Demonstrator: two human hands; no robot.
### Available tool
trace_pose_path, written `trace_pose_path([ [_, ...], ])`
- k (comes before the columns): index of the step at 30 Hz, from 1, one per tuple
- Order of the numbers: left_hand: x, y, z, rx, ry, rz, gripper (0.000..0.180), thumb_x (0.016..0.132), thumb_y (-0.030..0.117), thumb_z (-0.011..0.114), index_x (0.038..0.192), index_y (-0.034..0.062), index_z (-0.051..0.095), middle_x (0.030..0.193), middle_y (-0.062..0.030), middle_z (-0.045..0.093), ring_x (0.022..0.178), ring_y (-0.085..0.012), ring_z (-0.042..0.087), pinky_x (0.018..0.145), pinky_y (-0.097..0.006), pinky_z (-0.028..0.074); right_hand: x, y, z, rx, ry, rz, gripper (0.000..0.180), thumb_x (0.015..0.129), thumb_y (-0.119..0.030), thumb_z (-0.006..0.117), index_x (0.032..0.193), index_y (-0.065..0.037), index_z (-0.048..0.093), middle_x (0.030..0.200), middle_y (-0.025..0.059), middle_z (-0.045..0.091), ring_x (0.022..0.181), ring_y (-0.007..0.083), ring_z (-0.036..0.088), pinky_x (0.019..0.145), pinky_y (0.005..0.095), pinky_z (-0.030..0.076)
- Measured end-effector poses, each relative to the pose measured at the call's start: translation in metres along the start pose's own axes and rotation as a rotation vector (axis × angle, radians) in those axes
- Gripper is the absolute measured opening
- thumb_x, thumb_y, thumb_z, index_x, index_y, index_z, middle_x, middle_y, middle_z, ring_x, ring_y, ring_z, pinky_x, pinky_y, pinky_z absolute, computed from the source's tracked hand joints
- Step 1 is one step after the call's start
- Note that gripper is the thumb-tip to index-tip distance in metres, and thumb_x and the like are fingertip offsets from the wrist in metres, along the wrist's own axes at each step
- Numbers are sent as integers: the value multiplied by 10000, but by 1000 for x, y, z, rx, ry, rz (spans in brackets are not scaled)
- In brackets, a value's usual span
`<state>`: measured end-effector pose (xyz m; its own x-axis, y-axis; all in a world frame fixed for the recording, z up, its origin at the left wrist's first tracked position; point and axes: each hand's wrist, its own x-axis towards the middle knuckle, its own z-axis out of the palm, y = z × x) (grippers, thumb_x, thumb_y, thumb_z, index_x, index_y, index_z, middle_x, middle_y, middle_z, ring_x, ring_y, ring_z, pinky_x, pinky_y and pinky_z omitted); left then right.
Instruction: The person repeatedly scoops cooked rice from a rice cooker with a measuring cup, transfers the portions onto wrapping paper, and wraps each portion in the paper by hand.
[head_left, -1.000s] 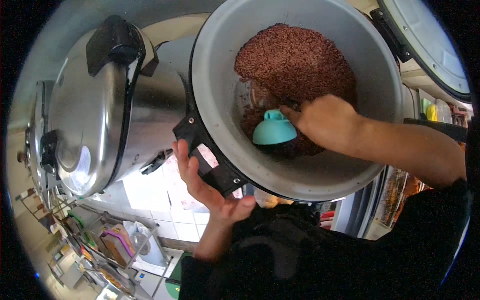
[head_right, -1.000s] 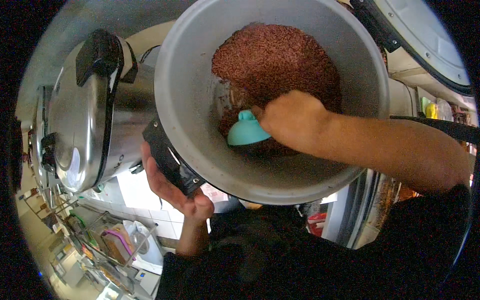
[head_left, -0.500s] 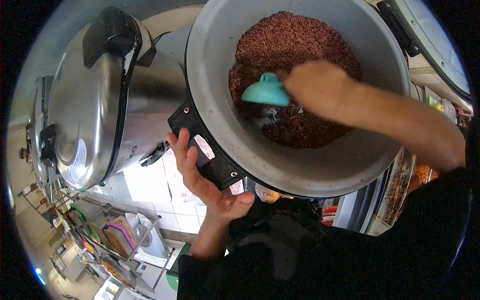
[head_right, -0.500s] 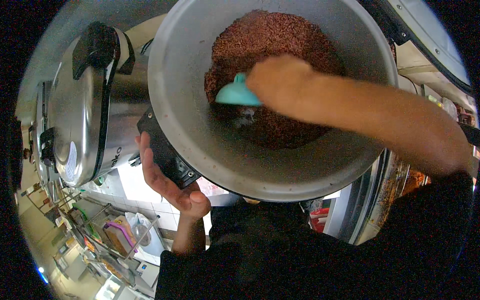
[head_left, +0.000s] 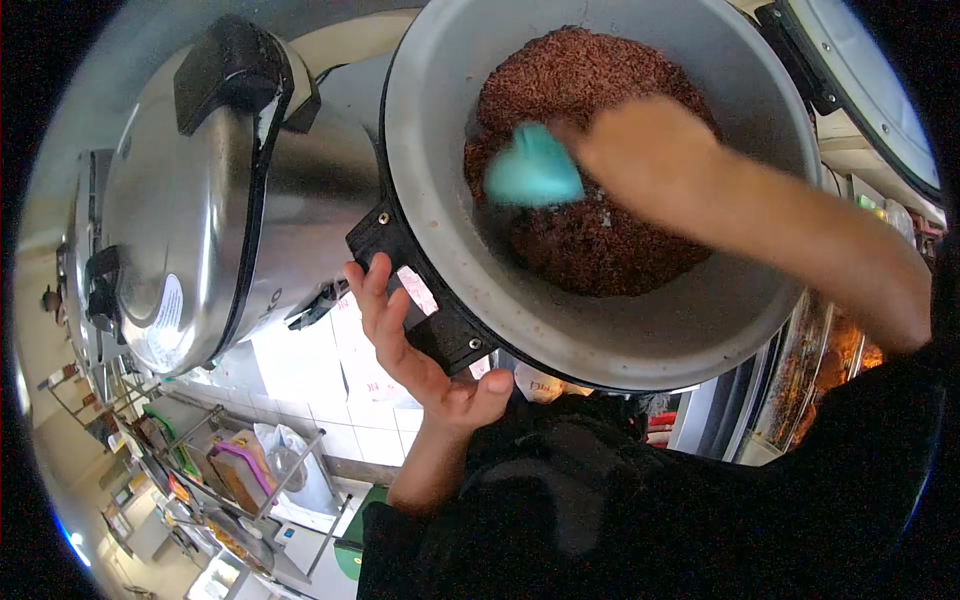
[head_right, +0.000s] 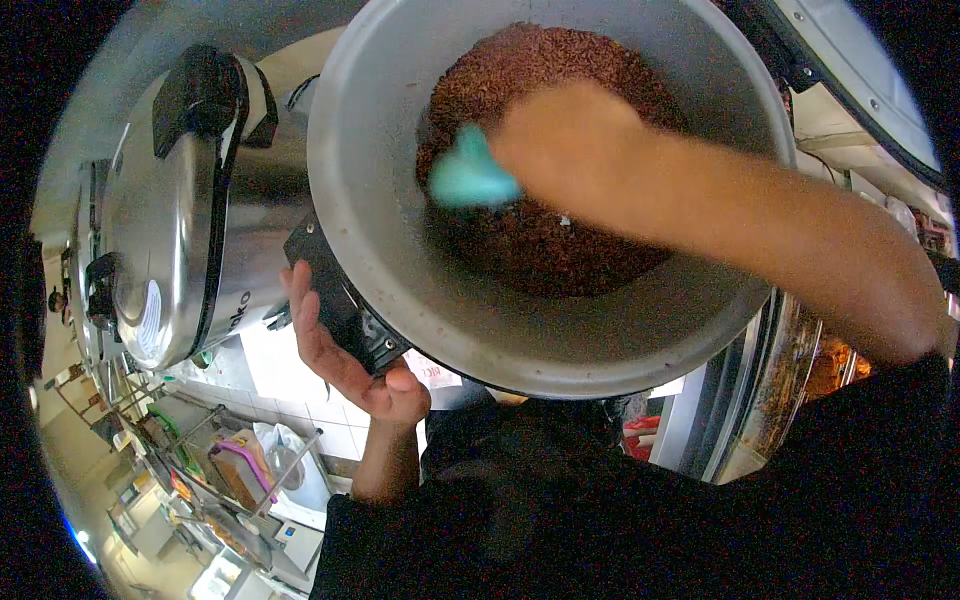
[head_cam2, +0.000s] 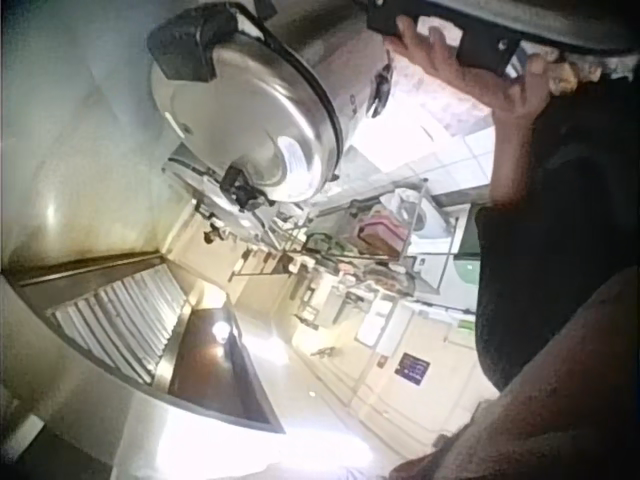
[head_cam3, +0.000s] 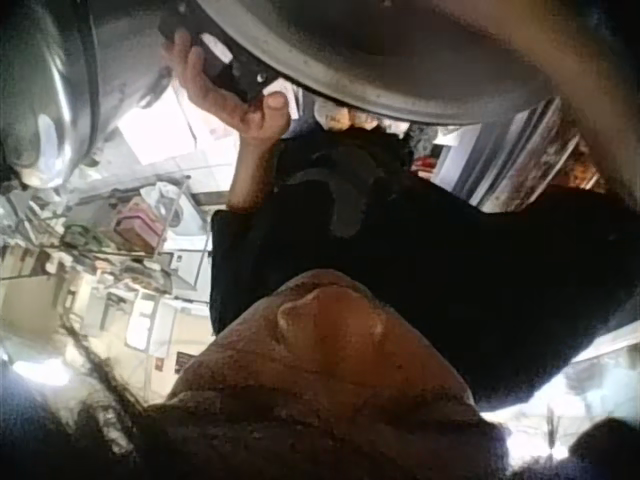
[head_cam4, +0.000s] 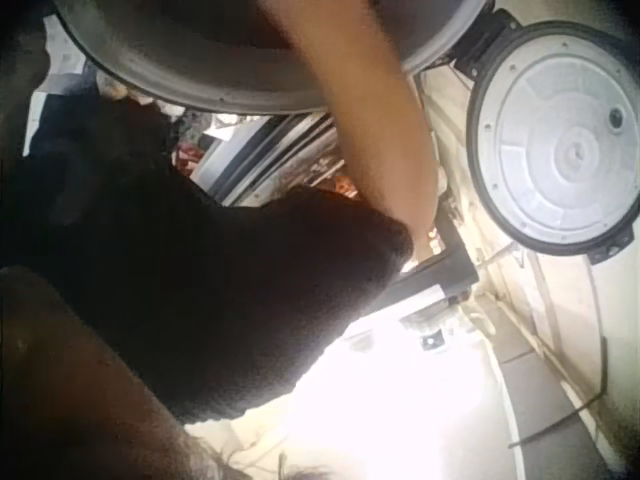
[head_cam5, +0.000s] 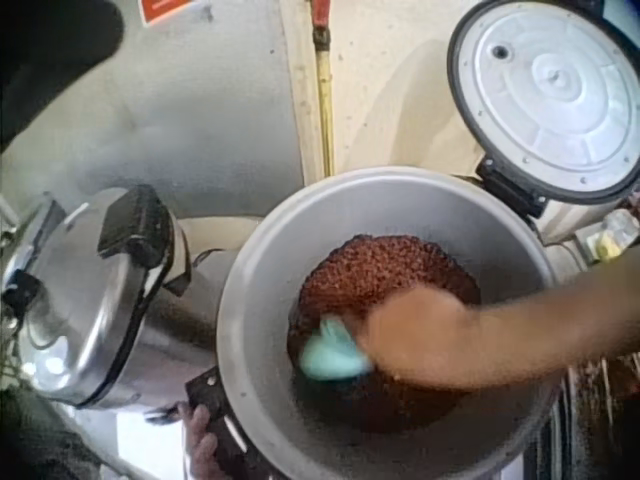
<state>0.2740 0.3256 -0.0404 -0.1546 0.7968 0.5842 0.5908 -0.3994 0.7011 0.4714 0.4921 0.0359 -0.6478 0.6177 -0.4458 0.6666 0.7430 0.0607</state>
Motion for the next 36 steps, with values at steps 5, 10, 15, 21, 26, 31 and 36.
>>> trace_pose_path([
  [5,-5,-5,-6,15,20,20,875,834,677,532,1392,45,298,1432,-243,351,1382,-422,258,1135,-599,120,19,-24,33,-87,92,-88,561,865,-129,527,1407,-40,410,691,136,653,629,289,676,548,415,558],
  [10,-3,-3,-2,-25,65,9,861,837,646,557,1389,34,308,1402,-257,377,1361,-414,305,1124,-643,95,0,9,20,-113,-102,-105,586,848,-108,536,1416,-55,400,668,129,635,643,308,675,556,418,558],
  [15,-8,-2,-7,-35,-2,-21,961,775,749,544,1407,75,279,1467,-224,311,1412,-418,179,1148,-566,131,-24,-19,62,283,-304,-9,579,827,-80,563,1382,-8,411,682,160,635,694,371,669,632,437,563],
  [21,-8,-9,-6,-17,15,9,944,789,744,521,1412,75,282,1464,-243,302,1396,-425,220,1138,-578,162,-39,-35,41,536,-2,68,549,828,-64,571,1347,35,423,762,221,625,755,378,657,693,462,546],
  [26,-8,-9,-15,156,7,100,895,828,732,449,1402,62,297,1410,-283,365,1341,-458,316,1120,-620,167,-24,15,24,267,459,6,460,843,-97,564,1301,-97,522,669,171,633,593,339,648,543,464,535],
  [31,-7,-15,-11,136,-24,124,879,835,735,431,1389,63,310,1380,-296,394,1329,-474,326,1104,-651,158,-41,-3,27,78,10,-70,402,894,-145,510,1294,-149,545,761,140,661,692,330,683,602,465,562],
  [36,-4,-15,-4,93,11,139,854,828,745,431,1367,89,338,1363,-288,412,1319,-463,344,1104,-663,144,-43,15,-16,-72,-32,162,328,876,-157,509,1178,-126,632,796,162,666,711,326,685,643,472,565],
])
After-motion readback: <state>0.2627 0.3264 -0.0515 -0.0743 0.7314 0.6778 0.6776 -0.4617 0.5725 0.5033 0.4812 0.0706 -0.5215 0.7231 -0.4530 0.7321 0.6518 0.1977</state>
